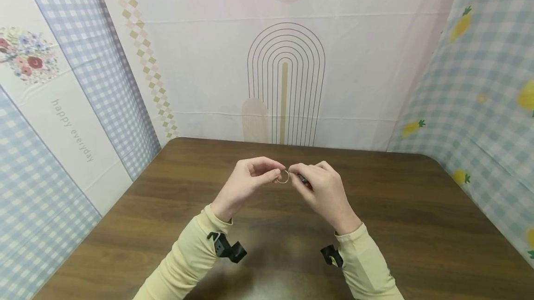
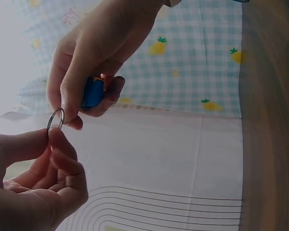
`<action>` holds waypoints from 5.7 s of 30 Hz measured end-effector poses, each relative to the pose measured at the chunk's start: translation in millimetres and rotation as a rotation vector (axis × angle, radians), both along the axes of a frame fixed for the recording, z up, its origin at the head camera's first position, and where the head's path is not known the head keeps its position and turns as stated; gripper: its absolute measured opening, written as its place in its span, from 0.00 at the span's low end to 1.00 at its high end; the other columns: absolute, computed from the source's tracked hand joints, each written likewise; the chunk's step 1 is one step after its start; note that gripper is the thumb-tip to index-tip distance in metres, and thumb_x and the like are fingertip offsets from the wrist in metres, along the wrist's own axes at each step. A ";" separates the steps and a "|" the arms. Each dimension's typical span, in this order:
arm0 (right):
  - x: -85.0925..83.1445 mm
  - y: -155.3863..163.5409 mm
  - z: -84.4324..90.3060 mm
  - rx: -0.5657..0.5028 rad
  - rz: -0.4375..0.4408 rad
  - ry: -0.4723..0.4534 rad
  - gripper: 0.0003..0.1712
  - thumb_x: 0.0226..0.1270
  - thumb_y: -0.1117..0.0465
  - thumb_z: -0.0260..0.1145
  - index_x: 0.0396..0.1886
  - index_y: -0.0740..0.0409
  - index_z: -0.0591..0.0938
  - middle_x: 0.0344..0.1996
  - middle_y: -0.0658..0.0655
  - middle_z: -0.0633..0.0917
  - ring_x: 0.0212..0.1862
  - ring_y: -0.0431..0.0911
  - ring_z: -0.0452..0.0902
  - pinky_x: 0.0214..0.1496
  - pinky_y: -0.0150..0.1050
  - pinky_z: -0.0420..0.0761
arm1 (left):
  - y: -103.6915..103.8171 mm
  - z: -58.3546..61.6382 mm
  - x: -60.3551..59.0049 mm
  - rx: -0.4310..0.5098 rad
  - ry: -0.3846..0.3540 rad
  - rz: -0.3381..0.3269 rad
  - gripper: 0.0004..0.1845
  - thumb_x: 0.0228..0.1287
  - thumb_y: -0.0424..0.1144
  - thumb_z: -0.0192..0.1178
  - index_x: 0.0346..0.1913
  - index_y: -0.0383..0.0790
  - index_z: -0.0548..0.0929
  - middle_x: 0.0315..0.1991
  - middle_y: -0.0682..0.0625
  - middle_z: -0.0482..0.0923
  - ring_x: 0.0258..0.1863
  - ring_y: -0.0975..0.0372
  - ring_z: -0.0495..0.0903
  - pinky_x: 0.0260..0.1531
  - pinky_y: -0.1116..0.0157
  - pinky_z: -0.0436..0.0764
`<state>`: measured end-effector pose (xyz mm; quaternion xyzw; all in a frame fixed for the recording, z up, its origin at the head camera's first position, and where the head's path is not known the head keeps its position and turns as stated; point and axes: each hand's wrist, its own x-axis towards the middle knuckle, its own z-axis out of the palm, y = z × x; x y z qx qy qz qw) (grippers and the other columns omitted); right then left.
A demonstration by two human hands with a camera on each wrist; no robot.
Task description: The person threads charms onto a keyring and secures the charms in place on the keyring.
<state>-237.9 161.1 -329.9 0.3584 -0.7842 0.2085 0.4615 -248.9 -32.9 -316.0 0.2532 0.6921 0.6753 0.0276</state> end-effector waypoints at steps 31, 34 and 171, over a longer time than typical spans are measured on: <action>10.7 -10.7 -0.2 0.024 -0.025 -0.001 0.11 0.49 0.73 0.70 0.32 0.55 0.84 0.20 0.45 0.82 0.23 0.36 0.69 0.32 0.33 0.70 | -11.4 1.4 6.3 0.050 -0.059 -0.121 0.13 0.66 0.29 0.59 0.51 0.25 0.79 0.34 0.48 0.82 0.31 0.69 0.81 0.38 0.70 0.81; 9.5 -9.1 -1.0 0.027 -0.030 -0.005 0.12 0.49 0.73 0.70 0.32 0.55 0.84 0.21 0.45 0.83 0.23 0.36 0.69 0.33 0.33 0.70 | -9.8 1.0 5.6 0.057 -0.088 -0.105 0.15 0.63 0.27 0.61 0.52 0.26 0.79 0.36 0.48 0.82 0.33 0.69 0.82 0.41 0.68 0.83; -49.7 23.9 -71.1 0.417 0.366 -1.280 0.04 0.65 0.68 0.63 0.35 0.56 0.80 0.22 0.51 0.83 0.21 0.34 0.75 0.26 0.33 0.80 | 20.4 -67.9 -34.0 -1.300 0.170 0.002 0.17 0.49 0.35 0.68 0.10 0.45 0.73 0.09 0.57 0.69 0.12 0.66 0.68 0.16 0.72 0.68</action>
